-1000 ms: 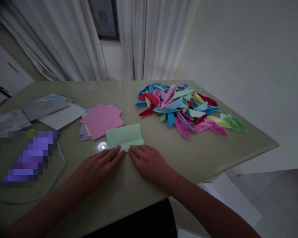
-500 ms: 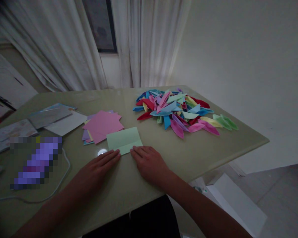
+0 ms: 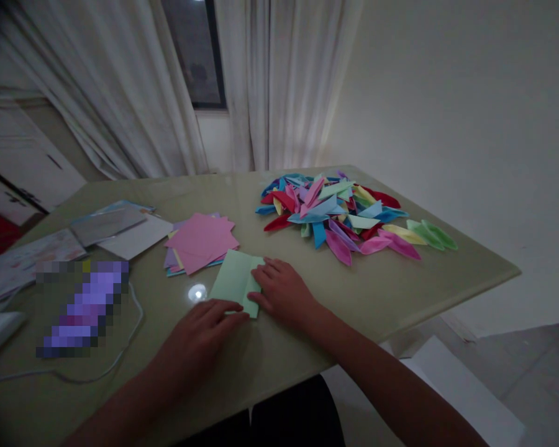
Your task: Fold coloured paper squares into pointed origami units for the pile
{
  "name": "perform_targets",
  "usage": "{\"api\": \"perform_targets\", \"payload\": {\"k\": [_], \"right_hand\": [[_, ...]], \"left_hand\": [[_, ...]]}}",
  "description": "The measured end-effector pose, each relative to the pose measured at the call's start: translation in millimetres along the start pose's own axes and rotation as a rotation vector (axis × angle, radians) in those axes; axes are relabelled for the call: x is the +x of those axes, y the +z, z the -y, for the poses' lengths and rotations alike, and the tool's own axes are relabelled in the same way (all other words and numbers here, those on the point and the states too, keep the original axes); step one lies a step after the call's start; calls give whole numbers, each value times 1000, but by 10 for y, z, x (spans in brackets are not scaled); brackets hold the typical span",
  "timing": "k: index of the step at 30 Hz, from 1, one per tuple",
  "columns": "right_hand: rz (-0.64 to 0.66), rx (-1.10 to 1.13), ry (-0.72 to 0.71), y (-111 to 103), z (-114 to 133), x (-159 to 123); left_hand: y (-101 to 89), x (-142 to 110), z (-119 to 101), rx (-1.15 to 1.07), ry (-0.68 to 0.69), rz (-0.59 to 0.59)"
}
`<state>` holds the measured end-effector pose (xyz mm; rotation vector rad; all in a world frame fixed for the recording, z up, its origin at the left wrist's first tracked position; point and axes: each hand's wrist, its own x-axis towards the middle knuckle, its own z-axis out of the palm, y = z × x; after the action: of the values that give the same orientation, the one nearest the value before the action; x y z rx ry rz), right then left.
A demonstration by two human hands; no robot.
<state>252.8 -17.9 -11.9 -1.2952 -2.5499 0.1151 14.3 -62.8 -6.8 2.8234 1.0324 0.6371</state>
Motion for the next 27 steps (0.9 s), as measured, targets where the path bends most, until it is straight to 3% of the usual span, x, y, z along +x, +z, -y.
{"api": "perform_targets", "payload": {"k": [3,6,8,12,17,27], "right_hand": [[47,42,-120,-39,-80,58],[111,63,-225,-93,-191,176],[155,54,-247,-110,-248,284],[172,102,-263,-86,-253,423],[207,332,-249,-143,-219,329],[248,399,-281,-287,-317,217]], "left_hand": [[-80,218,325,-69,-90,59],[-112,258,614,-144,-17,138],[-109,200,690,-198,-12,207],[-94,82,656,-131,-32,200],[-38,88,629,32,-15,128],[-113,60,571,-97,-25,158]]}}
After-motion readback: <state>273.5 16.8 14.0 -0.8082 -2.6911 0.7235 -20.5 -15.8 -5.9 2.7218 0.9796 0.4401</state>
